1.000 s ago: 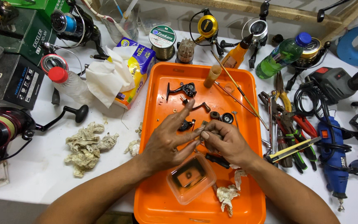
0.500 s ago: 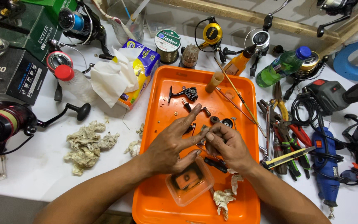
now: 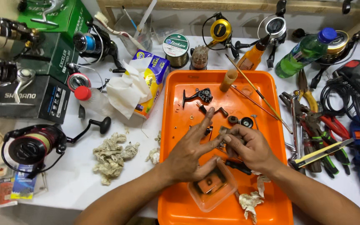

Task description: The person cleans a small cylindrical metal part using a green abrasive pad and a white cloth. The person repeatedly rubs the part with the pad, then wipes it with the cloth, and repeats the process over the course of the video.

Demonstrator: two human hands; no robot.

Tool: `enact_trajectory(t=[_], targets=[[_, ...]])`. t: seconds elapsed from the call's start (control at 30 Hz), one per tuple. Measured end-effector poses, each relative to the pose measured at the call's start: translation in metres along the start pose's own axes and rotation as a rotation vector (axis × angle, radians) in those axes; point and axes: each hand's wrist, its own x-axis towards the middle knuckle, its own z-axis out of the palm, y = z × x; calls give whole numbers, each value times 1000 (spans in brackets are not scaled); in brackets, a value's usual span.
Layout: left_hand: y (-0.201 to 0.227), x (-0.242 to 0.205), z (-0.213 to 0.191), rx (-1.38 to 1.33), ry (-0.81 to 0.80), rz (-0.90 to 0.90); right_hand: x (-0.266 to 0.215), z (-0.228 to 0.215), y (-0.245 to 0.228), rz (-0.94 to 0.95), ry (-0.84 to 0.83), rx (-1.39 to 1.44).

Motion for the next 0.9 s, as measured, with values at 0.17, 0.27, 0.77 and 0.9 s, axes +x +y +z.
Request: enact_trajectory(t=[0.17, 0.27, 0.77, 0.9], targets=[[4, 8, -2, -79, -27, -43, -1, -2, 2, -71, 55, -95], [3, 4, -1, -132, -42, -87, 1, 0, -9, -118, 59, -126], [-6, -9, 10, 51, 265, -33, -13, 16, -10, -183, -15, -144], [-8, -9, 5, 50, 247, -51, -9, 20, -19, -189, -61, -52]])
